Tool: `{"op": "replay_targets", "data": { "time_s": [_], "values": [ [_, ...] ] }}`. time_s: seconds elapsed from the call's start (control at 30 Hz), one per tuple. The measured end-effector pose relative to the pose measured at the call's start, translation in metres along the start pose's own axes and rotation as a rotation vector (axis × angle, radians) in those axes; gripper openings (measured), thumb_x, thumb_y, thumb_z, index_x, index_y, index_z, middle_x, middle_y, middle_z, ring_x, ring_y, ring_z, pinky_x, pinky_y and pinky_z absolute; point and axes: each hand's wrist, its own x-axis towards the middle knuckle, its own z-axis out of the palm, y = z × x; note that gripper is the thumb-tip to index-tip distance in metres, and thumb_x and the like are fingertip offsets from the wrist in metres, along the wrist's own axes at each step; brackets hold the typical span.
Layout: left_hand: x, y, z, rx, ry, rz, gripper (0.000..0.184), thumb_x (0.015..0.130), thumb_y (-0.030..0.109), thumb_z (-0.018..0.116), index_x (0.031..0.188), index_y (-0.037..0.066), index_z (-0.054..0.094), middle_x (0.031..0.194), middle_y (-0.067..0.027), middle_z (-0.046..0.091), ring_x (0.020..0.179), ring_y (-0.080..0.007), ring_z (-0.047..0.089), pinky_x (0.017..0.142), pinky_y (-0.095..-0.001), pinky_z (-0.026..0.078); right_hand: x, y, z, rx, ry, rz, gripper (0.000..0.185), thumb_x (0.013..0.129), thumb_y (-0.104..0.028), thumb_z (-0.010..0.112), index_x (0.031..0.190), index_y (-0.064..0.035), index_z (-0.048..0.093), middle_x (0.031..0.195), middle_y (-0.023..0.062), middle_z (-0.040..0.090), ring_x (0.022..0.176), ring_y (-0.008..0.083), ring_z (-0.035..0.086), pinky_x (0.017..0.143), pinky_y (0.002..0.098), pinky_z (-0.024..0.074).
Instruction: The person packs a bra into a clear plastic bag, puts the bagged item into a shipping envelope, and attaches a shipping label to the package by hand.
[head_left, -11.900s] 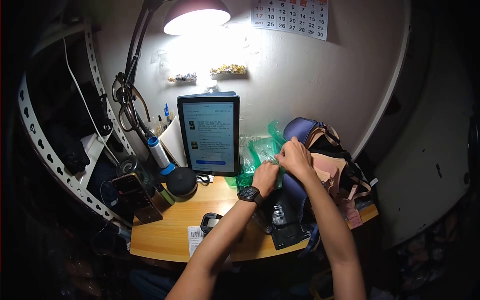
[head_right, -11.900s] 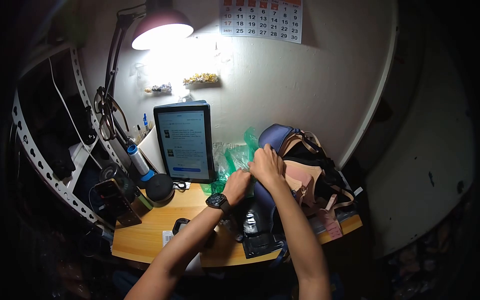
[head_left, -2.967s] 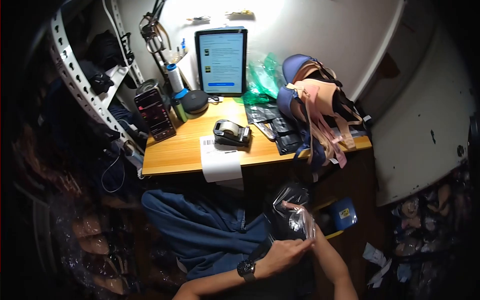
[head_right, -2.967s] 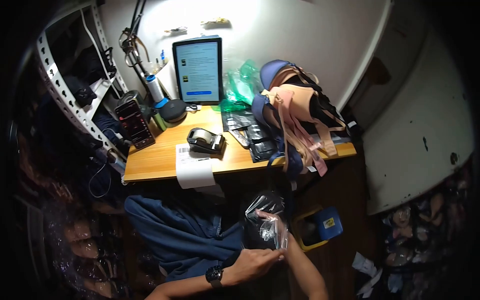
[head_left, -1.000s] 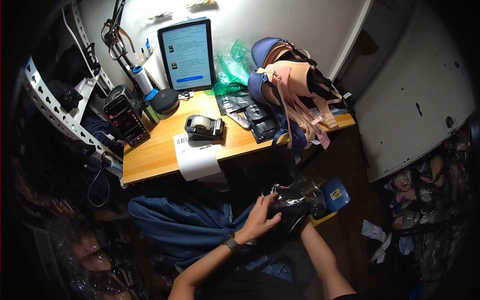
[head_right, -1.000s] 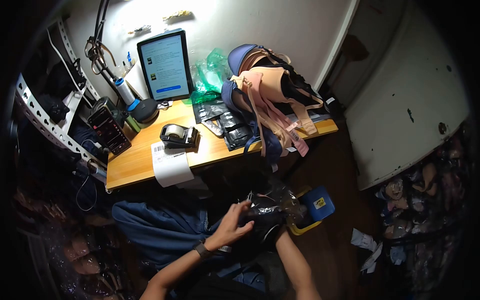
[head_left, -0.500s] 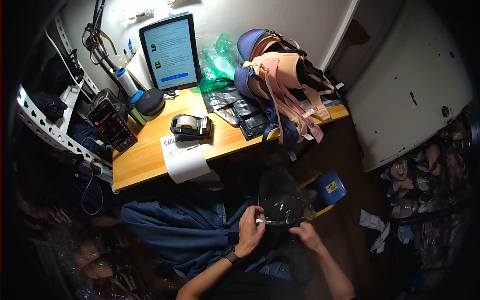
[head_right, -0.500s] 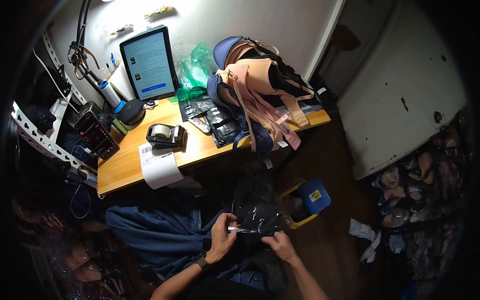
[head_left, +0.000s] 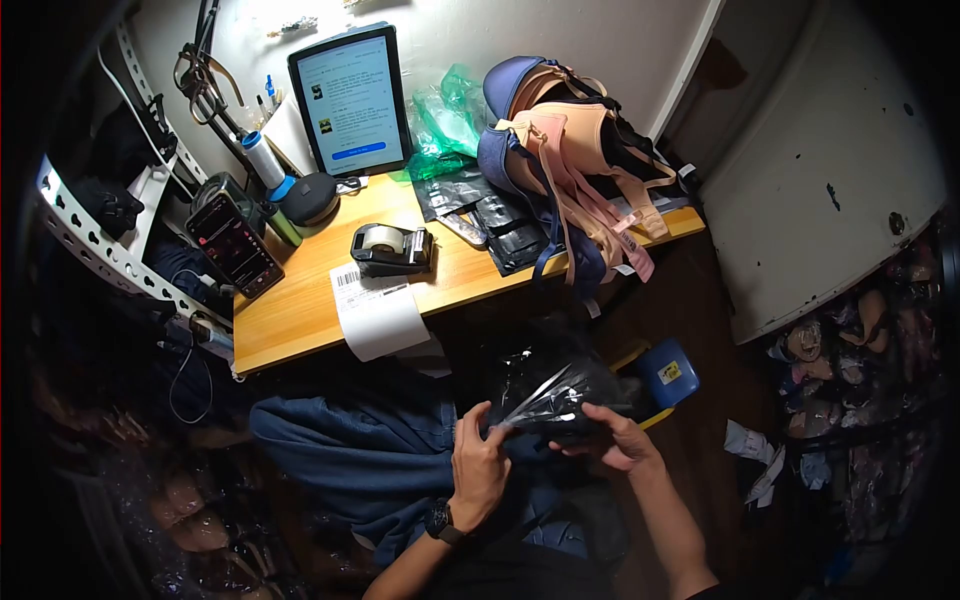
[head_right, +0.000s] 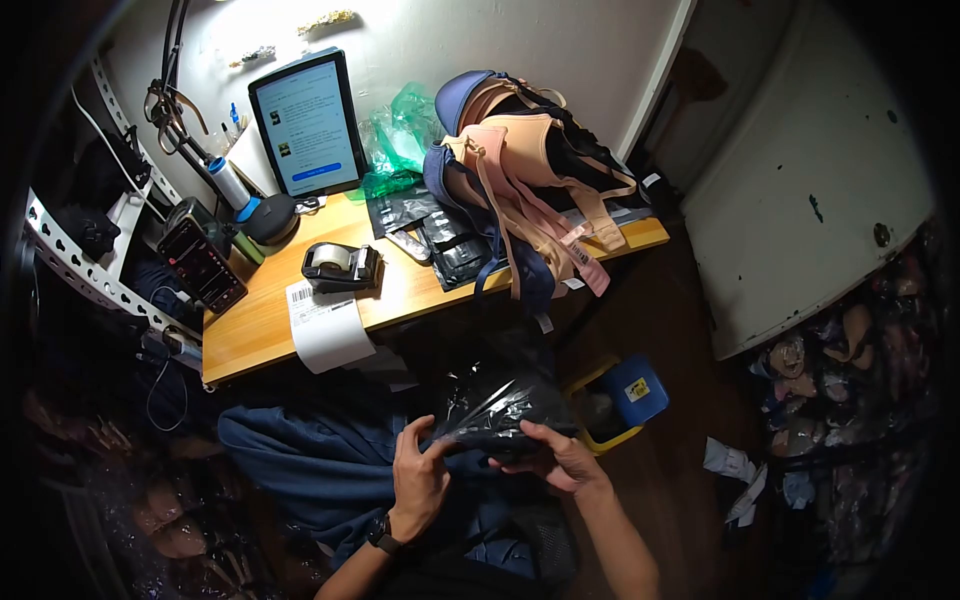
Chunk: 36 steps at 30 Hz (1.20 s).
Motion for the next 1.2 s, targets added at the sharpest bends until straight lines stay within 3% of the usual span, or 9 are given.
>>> {"op": "replay_targets", "data": {
  "time_s": [0.1,0.23,0.37,0.47,0.77,0.9,1.03,1.13,1.2],
  "values": [
    [-0.001,0.005,0.007,-0.071,-0.089,-0.031,0.055,0.061,-0.009,0.059,0.114,-0.003,0.046,0.112,-0.0189,0.047,0.094,-0.0347,0.052,0.08,-0.039,0.047,0.001,-0.001,0.009,0.143,-0.001,-0.119,0.034,0.082,-0.015,0.059,0.11,0.0032,0.054,0.104,0.0151,0.062,0.093,0.0259,0.062,0.077,0.0338,0.0518],
    [0.003,0.014,-0.003,-0.108,-0.199,-0.101,0.066,0.061,-0.011,0.059,0.123,-0.004,0.04,0.118,-0.0185,0.043,0.098,-0.0358,0.051,0.082,-0.0396,0.046,0.009,0.0,0.009,0.378,-0.03,-0.001,0.033,0.076,-0.013,0.058,0.107,-0.0011,0.056,0.101,0.0135,0.062,0.093,0.0262,0.06,0.088,0.0441,0.0468],
    [0.0,0.022,-0.007,-0.171,-0.15,-0.074,0.075,0.061,-0.013,0.057,0.131,-0.002,0.032,0.124,-0.0175,0.038,0.102,-0.0367,0.05,0.085,-0.0397,0.046,0.012,0.009,0.017,0.45,-0.068,-0.258,0.032,0.081,-0.015,0.056,0.109,0.0,0.056,0.098,0.0088,0.061,0.089,0.0185,0.059,0.078,0.0303,0.048],
    [0.002,0.029,-0.016,-0.226,-0.083,-0.056,0.076,0.062,-0.014,0.057,0.133,-0.002,0.031,0.125,-0.0174,0.038,0.105,-0.0366,0.05,0.086,-0.0395,0.046,0.035,0.046,-0.021,-0.613,0.236,-0.309,0.025,0.079,-0.014,0.057,0.101,-0.0017,0.06,0.092,0.0048,0.06,0.087,0.016,0.056,0.077,0.0277,0.046],
    [-0.008,0.034,-0.021,-0.197,-0.175,0.02,0.061,0.063,-0.015,0.053,0.123,-0.006,0.045,0.123,-0.0201,0.045,0.104,-0.0333,0.051,0.086,-0.0385,0.046,0.057,0.068,-0.021,-0.749,0.103,-0.161,0.026,0.087,-0.019,0.056,0.103,0.0008,0.061,0.09,0.0035,0.062,0.085,0.0118,0.056,0.075,0.0257,0.0456],
    [-0.011,0.029,-0.021,-0.159,-0.112,0.017,0.06,0.063,-0.016,0.052,0.122,-0.007,0.046,0.123,-0.0197,0.045,0.102,-0.0326,0.051,0.086,-0.0373,0.046,0.042,0.047,-0.007,-1.107,0.227,-0.437,0.031,0.085,-0.022,0.058,0.1,0.0049,0.06,0.101,0.0113,0.061,0.092,0.0183,0.058,0.08,0.0279,0.0446],
    [-0.012,0.037,-0.019,-0.188,-0.098,0.005,0.061,0.063,-0.016,0.052,0.123,-0.008,0.045,0.124,-0.019,0.044,0.1,-0.0322,0.052,0.085,-0.0365,0.046,0.025,0.034,0.003,-0.947,0.206,-0.337,0.03,0.088,-0.024,0.054,0.1,0.0017,0.061,0.088,0.0078,0.064,0.087,0.0143,0.058,0.08,0.0273,0.0458],
    [-0.013,0.041,-0.016,-0.216,-0.106,0.018,0.061,0.063,-0.016,0.052,0.123,-0.007,0.045,0.124,-0.0187,0.045,0.099,-0.0317,0.052,0.085,-0.0359,0.046,0.025,0.029,0.018,0.229,0.069,0.092,0.042,0.086,-0.033,0.056,0.102,0.005,0.059,0.091,0.0103,0.064,0.089,0.0179,0.059,0.082,0.0276,0.0455],
    [-0.015,0.041,-0.016,-0.22,-0.099,0.037,0.061,0.063,-0.016,0.052,0.123,-0.007,0.046,0.123,-0.0184,0.045,0.098,-0.0311,0.052,0.084,-0.0351,0.046,0.028,0.031,0.029,0.253,0.034,0.069,0.047,0.085,-0.036,0.056,0.102,0.0073,0.059,0.089,0.0114,0.064,0.088,0.0199,0.06,0.083,0.0281,0.0449]
  ]
}}
